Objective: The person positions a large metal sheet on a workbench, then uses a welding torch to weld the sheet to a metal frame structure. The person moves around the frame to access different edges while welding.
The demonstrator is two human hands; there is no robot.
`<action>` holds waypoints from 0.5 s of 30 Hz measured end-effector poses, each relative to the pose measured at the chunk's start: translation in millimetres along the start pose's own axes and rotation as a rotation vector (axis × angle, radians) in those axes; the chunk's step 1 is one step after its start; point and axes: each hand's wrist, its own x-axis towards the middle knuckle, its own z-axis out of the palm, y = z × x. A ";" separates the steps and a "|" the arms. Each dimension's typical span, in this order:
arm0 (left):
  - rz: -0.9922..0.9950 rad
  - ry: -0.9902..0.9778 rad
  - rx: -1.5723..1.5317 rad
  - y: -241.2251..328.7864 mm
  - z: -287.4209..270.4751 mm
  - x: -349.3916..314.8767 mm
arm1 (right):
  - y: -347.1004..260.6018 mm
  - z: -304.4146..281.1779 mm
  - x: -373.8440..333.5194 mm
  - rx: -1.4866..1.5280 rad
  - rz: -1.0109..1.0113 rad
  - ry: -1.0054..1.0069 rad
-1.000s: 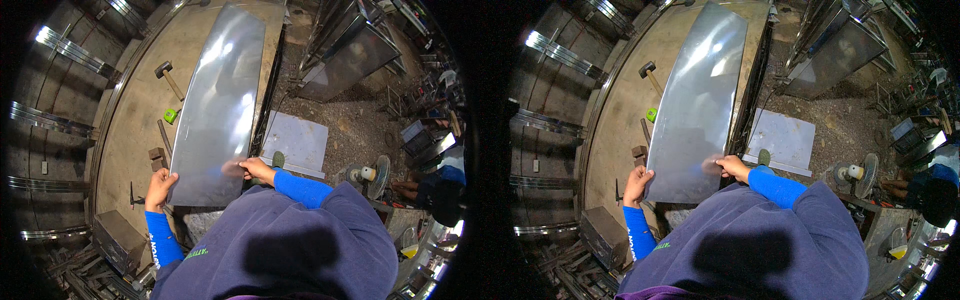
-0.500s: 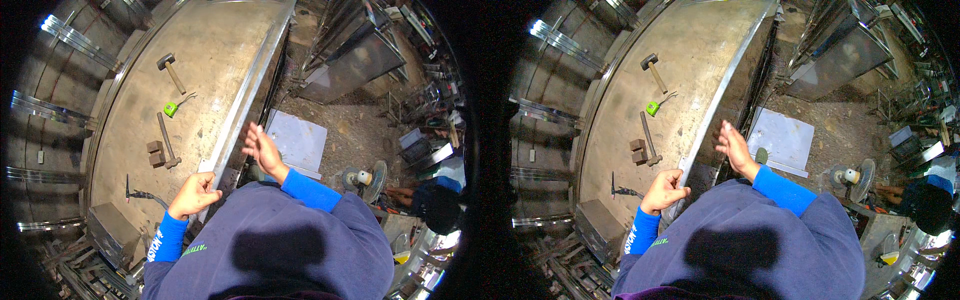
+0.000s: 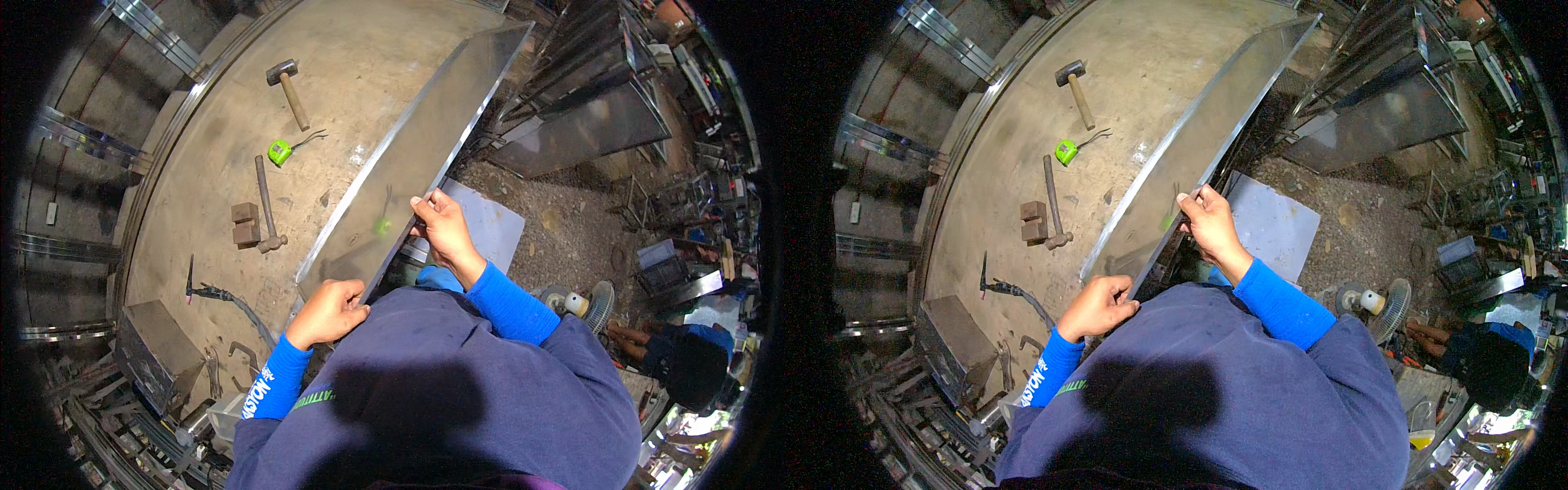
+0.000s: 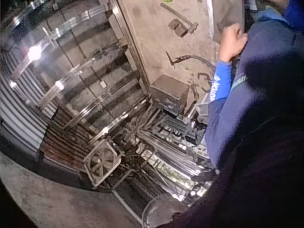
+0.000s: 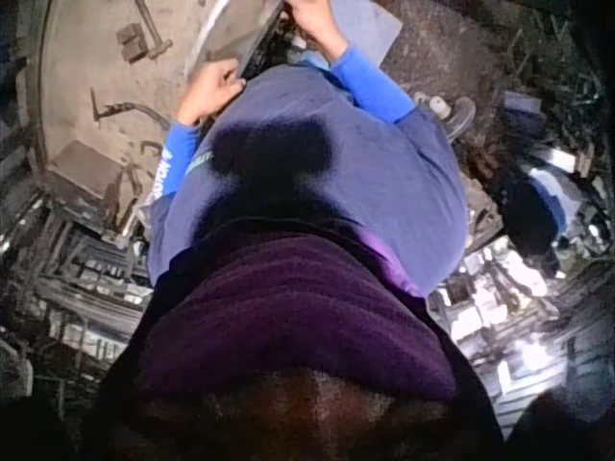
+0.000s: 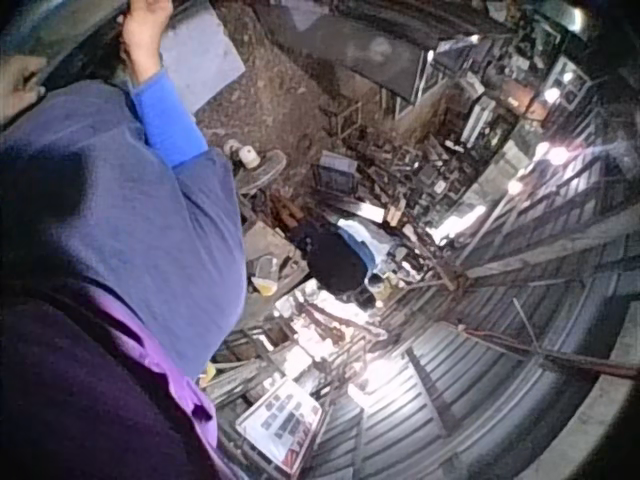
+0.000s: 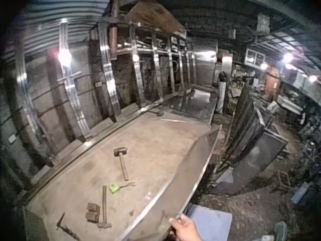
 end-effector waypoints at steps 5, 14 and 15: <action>-0.055 -0.027 -0.113 -7.0 -7.3 -1.9 | -12.5 10.0 -7.8 0.080 0.015 -0.048; -0.080 -0.043 -0.372 1.9 -32.0 -8.3 | -0.5 29.9 18.4 0.124 -0.316 -0.045; -0.085 -0.044 -0.393 -0.1 -32.5 -8.8 | -8.4 34.8 15.7 0.130 -0.314 -0.043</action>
